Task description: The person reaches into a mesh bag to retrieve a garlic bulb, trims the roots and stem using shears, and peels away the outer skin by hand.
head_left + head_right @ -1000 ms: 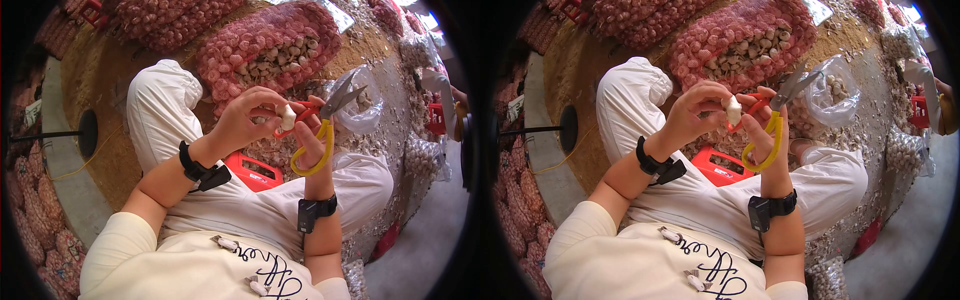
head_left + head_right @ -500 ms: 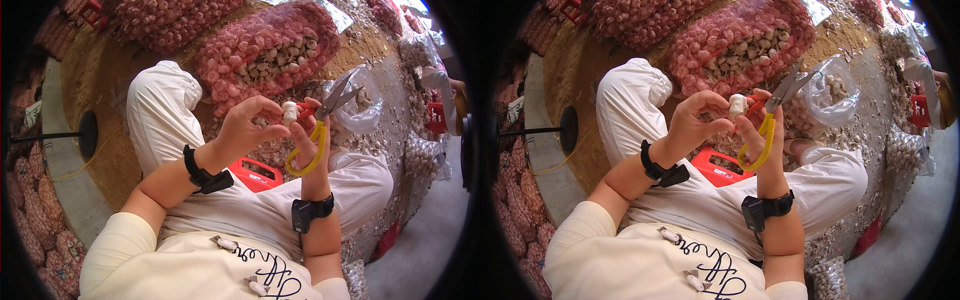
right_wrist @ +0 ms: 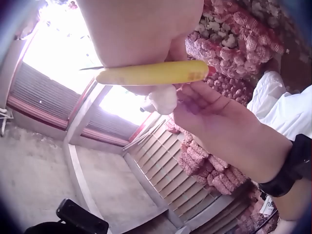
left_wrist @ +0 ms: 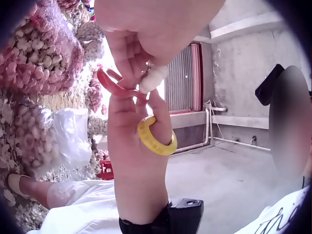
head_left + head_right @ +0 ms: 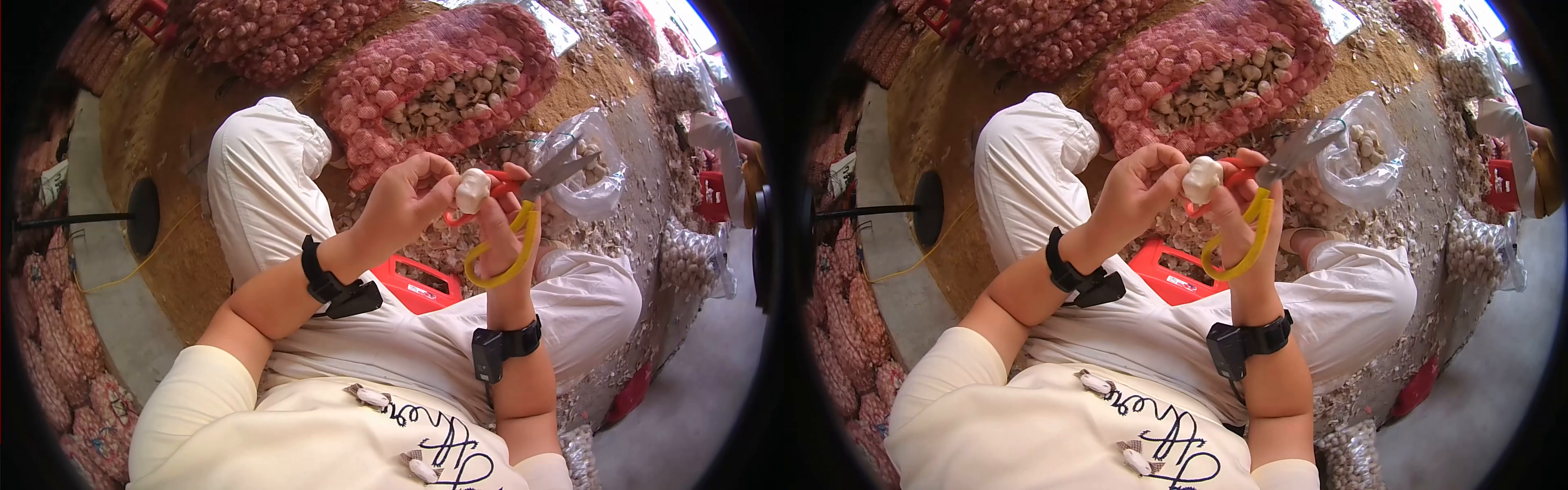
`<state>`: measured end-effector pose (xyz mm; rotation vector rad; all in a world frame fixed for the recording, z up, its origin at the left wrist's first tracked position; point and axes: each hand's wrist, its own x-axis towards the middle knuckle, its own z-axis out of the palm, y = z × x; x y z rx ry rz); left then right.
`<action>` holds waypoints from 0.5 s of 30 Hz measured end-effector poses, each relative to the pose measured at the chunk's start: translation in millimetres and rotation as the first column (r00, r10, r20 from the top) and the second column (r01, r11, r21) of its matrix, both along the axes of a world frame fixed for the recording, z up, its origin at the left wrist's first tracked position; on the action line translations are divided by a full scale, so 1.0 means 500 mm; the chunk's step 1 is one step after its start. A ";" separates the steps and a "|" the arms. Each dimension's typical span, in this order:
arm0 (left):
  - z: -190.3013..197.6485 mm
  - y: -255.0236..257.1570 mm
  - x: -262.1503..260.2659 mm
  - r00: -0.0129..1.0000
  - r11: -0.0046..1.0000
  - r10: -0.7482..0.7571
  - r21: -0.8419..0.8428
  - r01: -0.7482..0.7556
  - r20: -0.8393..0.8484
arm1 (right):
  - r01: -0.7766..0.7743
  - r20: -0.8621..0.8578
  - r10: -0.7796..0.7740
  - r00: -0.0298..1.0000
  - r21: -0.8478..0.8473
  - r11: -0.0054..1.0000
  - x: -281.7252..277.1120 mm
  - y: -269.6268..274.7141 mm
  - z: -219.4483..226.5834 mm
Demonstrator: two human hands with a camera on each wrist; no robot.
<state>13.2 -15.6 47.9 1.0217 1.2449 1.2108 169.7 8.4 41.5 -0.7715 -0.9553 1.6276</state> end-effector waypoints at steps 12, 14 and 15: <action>-0.022 0.014 -0.016 0.772 0.807 0.156 0.530 0.260 -0.616 | -0.156 0.126 0.174 0.977 -0.140 0.978 0.014 0.014 -0.017; -0.030 0.012 -0.017 0.816 0.838 0.151 0.511 0.194 -0.558 | -0.217 0.057 0.227 0.972 -0.144 0.966 0.018 0.019 -0.026; -0.035 0.012 -0.015 0.856 0.872 0.146 0.474 0.125 -0.495 | -0.226 -0.011 0.228 0.974 -0.200 0.953 0.012 0.015 -0.023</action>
